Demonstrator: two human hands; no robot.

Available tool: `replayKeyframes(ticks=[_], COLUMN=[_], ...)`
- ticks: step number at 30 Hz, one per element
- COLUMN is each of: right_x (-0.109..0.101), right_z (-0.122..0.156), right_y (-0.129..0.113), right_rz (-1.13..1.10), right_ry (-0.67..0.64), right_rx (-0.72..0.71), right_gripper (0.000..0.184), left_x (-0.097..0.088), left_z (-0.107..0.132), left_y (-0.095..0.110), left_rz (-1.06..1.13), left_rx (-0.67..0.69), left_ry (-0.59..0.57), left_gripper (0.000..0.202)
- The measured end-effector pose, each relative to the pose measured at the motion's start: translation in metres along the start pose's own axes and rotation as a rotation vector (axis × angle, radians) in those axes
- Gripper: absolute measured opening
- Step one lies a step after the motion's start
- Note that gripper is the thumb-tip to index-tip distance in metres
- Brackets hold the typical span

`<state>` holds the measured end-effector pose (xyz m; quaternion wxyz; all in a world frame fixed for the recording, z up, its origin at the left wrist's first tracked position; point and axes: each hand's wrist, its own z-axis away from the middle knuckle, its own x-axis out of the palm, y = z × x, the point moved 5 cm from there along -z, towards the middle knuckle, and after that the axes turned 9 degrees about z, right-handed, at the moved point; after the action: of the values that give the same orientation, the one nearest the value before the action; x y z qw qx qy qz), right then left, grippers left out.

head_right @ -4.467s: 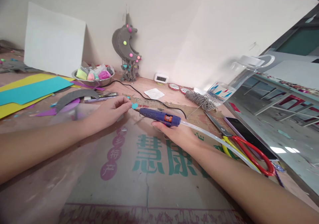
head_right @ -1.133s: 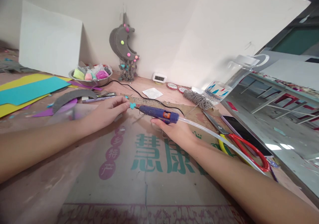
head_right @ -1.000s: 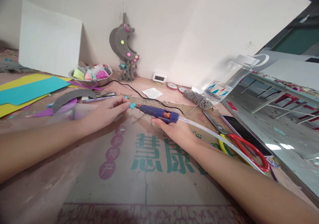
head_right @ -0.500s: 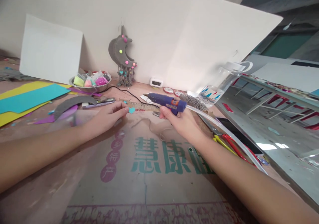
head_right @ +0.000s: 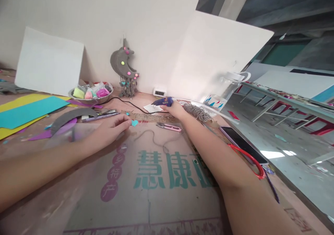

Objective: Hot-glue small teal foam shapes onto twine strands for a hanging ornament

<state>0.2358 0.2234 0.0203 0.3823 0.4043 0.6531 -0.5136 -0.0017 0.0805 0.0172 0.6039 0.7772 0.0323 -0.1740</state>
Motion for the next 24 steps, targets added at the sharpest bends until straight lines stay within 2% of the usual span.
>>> replayKeyframes(ticks=[3,9,14,19,21,24], right_x=[0.006,-0.001,-0.006,-0.024,-0.032,-0.034], right_z=[-0.005,-0.002,0.009,0.035,0.052,0.084], right_y=[0.005,0.014,0.012,0.004,-0.009,-0.048], right_rz=[-0.011,0.025,0.144,0.318,0.366,0.304], right_ry=[-0.017,-0.033,-0.026,0.043,0.09,0.148], right_rx=[-0.019,-0.052,-0.084,-0.083,-0.158,-0.474], right_gripper=[0.041,0.049,0.042,0.033,0.031,0.026], left_x=[0.0,0.001,0.002,0.001,0.001,0.001], left_z=[0.0,-0.001,-0.002,-0.001,0.0,0.001], left_y=[0.0,-0.001,-0.002,-0.003,-0.004,-0.003], left_rz=[0.004,-0.012,-0.021,0.009,0.029,0.038], left_rx=[-0.004,0.003,0.015,0.0,-0.014,-0.023], left_ry=[-0.007,-0.019,-0.023,-0.019,-0.015,-0.002], left_gripper=[0.023,0.022,0.023,0.022,0.022,0.022])
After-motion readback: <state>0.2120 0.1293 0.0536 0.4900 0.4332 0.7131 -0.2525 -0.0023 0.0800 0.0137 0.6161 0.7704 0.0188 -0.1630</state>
